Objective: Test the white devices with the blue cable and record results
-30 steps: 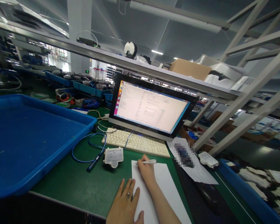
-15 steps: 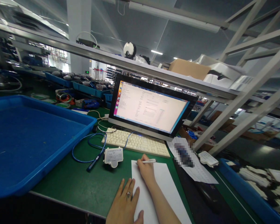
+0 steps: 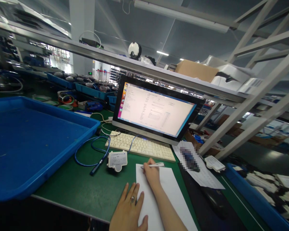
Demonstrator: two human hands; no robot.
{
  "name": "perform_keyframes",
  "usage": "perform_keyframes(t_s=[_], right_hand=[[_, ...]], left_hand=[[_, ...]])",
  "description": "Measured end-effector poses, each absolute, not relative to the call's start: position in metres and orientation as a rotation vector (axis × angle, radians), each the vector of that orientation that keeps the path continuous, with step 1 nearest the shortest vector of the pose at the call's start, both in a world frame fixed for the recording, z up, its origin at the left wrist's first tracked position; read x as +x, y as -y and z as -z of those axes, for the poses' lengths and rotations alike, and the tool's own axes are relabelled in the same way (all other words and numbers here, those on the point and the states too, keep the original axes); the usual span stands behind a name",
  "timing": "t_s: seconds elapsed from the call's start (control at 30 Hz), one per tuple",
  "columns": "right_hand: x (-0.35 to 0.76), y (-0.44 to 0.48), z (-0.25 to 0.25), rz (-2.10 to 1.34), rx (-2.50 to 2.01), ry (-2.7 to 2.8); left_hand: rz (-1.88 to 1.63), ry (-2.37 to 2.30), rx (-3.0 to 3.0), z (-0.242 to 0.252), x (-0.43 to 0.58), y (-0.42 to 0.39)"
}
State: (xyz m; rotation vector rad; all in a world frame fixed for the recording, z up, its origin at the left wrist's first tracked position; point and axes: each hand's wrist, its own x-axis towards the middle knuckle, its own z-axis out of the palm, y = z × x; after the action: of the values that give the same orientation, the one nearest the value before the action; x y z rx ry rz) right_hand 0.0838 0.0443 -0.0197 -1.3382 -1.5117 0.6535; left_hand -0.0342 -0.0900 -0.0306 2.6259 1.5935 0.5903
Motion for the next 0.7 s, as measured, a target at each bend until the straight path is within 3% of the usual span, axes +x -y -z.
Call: perform_keyframes(t_s=[0.7], right_hand=[[0.0815, -0.0431, 0.0160, -0.588, -1.342, 1.562]], left_hand=[[-0.625, -1.583, 2.554, 0.0298, -0.0351, 0.0903]])
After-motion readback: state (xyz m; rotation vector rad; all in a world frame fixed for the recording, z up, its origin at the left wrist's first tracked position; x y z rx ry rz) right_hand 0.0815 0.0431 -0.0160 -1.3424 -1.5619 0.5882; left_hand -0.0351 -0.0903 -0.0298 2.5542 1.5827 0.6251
